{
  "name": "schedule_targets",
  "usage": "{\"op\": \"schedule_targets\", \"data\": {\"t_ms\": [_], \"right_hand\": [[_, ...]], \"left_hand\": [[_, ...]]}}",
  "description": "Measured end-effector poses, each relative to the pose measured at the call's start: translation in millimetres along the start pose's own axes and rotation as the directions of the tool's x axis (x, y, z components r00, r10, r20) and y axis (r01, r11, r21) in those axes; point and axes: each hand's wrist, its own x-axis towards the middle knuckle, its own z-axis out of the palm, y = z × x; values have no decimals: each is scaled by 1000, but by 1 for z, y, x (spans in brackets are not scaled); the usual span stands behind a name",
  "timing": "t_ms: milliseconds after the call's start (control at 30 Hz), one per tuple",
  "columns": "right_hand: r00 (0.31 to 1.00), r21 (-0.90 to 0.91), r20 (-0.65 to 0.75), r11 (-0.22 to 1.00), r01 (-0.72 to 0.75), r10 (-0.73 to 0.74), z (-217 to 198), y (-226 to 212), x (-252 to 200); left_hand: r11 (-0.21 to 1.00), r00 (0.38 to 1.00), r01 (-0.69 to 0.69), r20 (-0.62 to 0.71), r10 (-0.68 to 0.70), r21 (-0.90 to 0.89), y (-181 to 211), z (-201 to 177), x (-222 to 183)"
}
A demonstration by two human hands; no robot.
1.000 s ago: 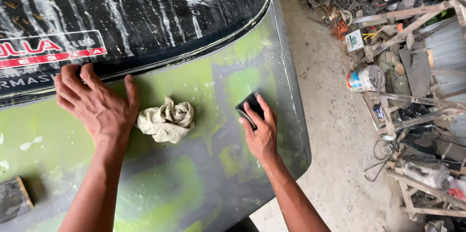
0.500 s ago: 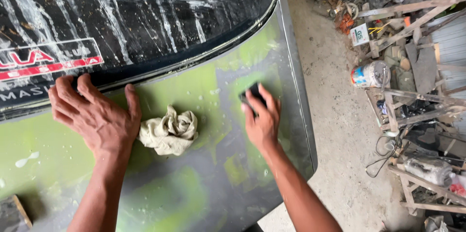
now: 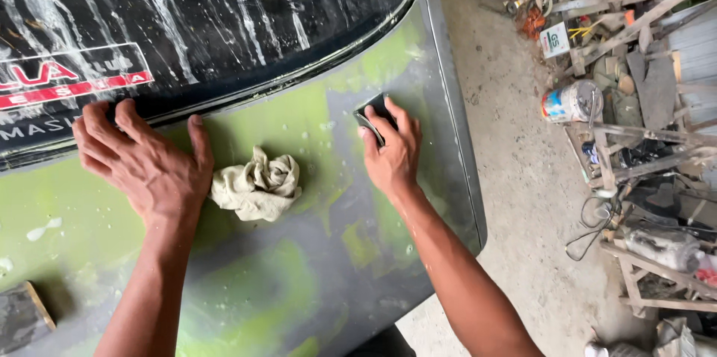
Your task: The person scrubs the hood of a car using a black sponge and a cloth. They repeatedly rub the surface to remove a greenish substance, occasionally switching between the sponge and the cloth to wipe the area.
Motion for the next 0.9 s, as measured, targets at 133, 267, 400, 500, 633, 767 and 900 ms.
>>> {"op": "schedule_targets", "data": {"t_ms": [133, 267, 400, 500, 633, 767, 900], "right_hand": [[995, -22, 85, 999, -46, 47, -28, -19, -34], [999, -18, 39, 1000, 1, 0, -13, -12, -24], [999, -27, 21, 999, -31, 32, 0, -10, 1], [994, -21, 97, 999, -38, 40, -20, -25, -20], [999, -41, 34, 999, 10, -8, -7, -18, -17], [997, -46, 23, 997, -69, 70, 20, -4, 23], [993, -48, 107, 998, -41, 46, -20, -28, -21]], "left_hand": [[1000, 1000, 0, -7, 0, -4, 1, 0, 6], [999, 1000, 31, 4, -31, 22, 1, 3, 5], [1000, 1000, 7, 20, -7, 7, 0, -3, -2], [999, 998, -36, -56, 34, -40, 1, -1, 6], [999, 999, 34, -5, -34, 10, -1, 2, 4], [1000, 1000, 11, -10, -11, 8, 1, 1, 7], [1000, 999, -3, -45, 4, 15, 0, 5, 6]]}}
